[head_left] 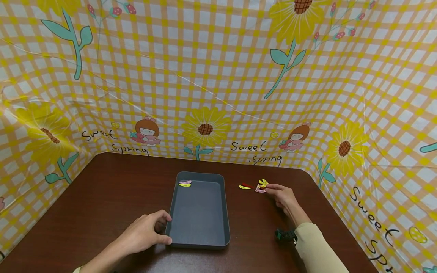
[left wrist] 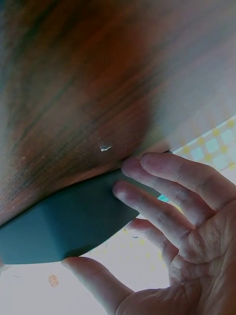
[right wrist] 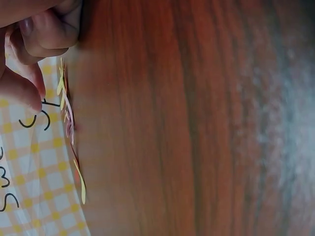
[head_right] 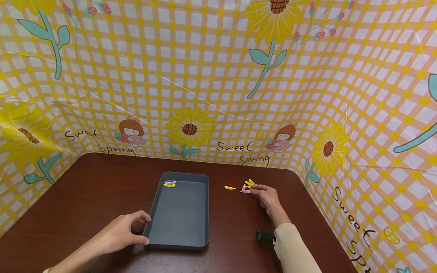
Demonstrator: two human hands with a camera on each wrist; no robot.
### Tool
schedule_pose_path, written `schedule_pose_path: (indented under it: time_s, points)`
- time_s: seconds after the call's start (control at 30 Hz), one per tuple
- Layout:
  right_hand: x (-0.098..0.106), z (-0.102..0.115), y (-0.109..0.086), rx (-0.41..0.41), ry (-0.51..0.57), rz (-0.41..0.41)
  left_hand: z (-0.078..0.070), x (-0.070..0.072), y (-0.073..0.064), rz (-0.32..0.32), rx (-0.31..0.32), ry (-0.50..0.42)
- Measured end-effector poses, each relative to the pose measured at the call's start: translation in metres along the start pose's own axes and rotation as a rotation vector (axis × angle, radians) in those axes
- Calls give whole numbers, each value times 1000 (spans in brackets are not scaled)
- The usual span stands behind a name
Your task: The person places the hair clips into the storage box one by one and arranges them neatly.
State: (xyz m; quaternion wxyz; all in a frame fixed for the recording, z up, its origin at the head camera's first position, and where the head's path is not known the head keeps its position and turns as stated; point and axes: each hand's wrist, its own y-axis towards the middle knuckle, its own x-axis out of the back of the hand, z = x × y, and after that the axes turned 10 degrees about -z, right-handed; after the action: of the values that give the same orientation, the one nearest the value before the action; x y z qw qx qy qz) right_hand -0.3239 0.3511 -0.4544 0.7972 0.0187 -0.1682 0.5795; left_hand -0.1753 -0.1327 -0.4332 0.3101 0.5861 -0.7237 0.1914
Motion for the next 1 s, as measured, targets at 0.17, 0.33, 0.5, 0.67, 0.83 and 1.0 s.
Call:
schedule_pose_path:
  time_s: [0.17, 0.33, 0.5, 0.67, 0.83, 1.0]
  points:
    - [0, -4, 1, 20, -42, 13, 1, 0, 0, 7, 11, -3]
    - [0, -5, 0, 44, -87, 23, 1, -1, 0, 6, 26, 5]
    - [-2, -7, 1, 74, -130, 1, 0, -1, 0, 2, 28, 6]
    - [-4, -9, 4, 82, -162, -16, 1, -2, 0, -1, 22, 4]
    - [-5, -9, 6, 101, -193, -32, 0, -2, 0, -1, 17, 2]
    - [-6, -9, 7, 117, -225, -45, 0, -2, 0, -5, 14, 7]
